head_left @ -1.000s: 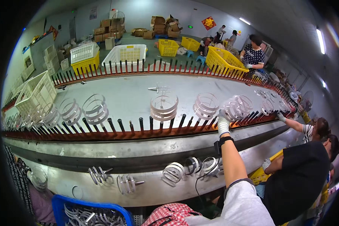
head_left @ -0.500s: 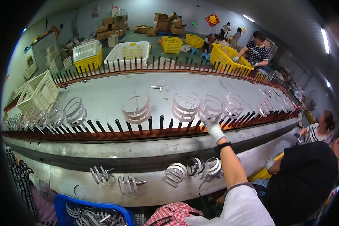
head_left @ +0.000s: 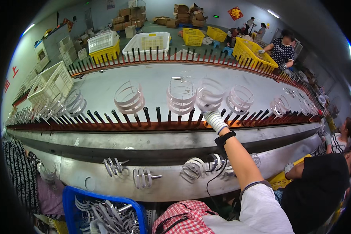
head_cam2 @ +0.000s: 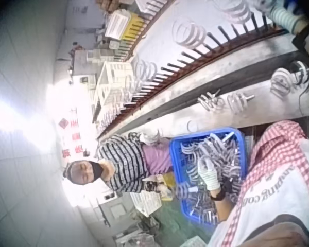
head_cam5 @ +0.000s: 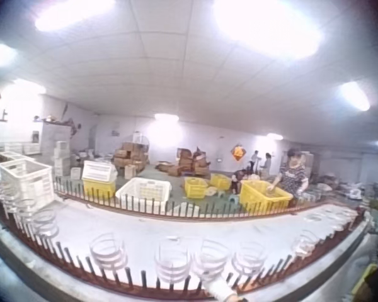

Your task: The person picks up metal rings from a blue bin and places them onto the vertical pegs of a moving conveyor belt.

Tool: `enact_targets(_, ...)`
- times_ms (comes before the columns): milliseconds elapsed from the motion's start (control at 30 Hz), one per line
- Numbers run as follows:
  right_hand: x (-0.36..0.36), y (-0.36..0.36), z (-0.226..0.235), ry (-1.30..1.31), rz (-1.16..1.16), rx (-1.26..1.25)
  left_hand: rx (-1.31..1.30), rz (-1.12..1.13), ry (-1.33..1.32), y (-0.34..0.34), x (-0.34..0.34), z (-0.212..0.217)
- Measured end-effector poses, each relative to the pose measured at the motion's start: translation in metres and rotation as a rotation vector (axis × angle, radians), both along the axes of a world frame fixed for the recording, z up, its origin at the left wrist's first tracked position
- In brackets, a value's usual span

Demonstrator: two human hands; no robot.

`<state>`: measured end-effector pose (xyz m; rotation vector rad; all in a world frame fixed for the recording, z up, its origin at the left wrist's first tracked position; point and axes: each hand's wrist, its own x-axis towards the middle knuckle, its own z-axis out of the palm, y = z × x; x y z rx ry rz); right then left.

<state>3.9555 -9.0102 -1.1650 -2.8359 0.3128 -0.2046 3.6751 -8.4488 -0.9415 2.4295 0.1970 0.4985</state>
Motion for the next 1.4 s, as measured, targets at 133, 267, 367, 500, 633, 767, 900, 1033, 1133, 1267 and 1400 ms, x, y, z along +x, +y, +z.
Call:
enact_targets(133,-0.006,0.017,-0.025,-0.385,-0.065,-0.012,-0.093,-0.062,0.089,-0.023,-0.015,-0.007)
enact_targets(267,-0.047,0.065,0.039,0.048,0.062,0.071,-0.094,-0.077,0.078,-0.043,-0.039,-0.008)
enact_targets(367,-0.118,0.096,0.019,-0.025,0.248,0.530,-0.049,-0.174,0.064,-0.065,-0.047,-0.026)
enact_targets(500,-0.239,0.157,0.050,0.158,1.066,1.102,-0.050,-0.295,0.192,-0.109,-0.040,-0.039)
enact_targets(633,-0.273,0.156,0.052,0.359,1.040,1.056,-0.208,-0.383,0.181,-0.172,-0.020,-0.043)
enact_targets(767,-0.299,0.090,0.041,0.387,0.894,1.058,-0.064,-0.732,0.128,-0.232,0.011,-0.045)
enact_targets(900,-0.339,0.019,0.039,0.358,0.626,1.062,-0.509,-0.596,0.239,-0.272,0.095,-0.048)
enact_targets(1033,-0.378,-0.039,0.001,0.324,0.472,1.217,-0.587,-0.674,0.126,-0.326,0.199,-0.120)
enact_targets(1133,-0.398,-0.066,0.004,0.176,0.450,1.286,-0.651,-0.619,-0.015,-0.356,0.254,-0.156)
enact_targets(1267,-0.424,-0.095,0.001,0.260,0.124,1.580,-0.083,-0.249,-0.130,-0.390,0.290,-0.180)
enact_targets(1400,-0.432,-0.108,0.009,0.314,0.046,1.601,-0.160,-0.352,-0.425,-0.387,0.290,-0.124)
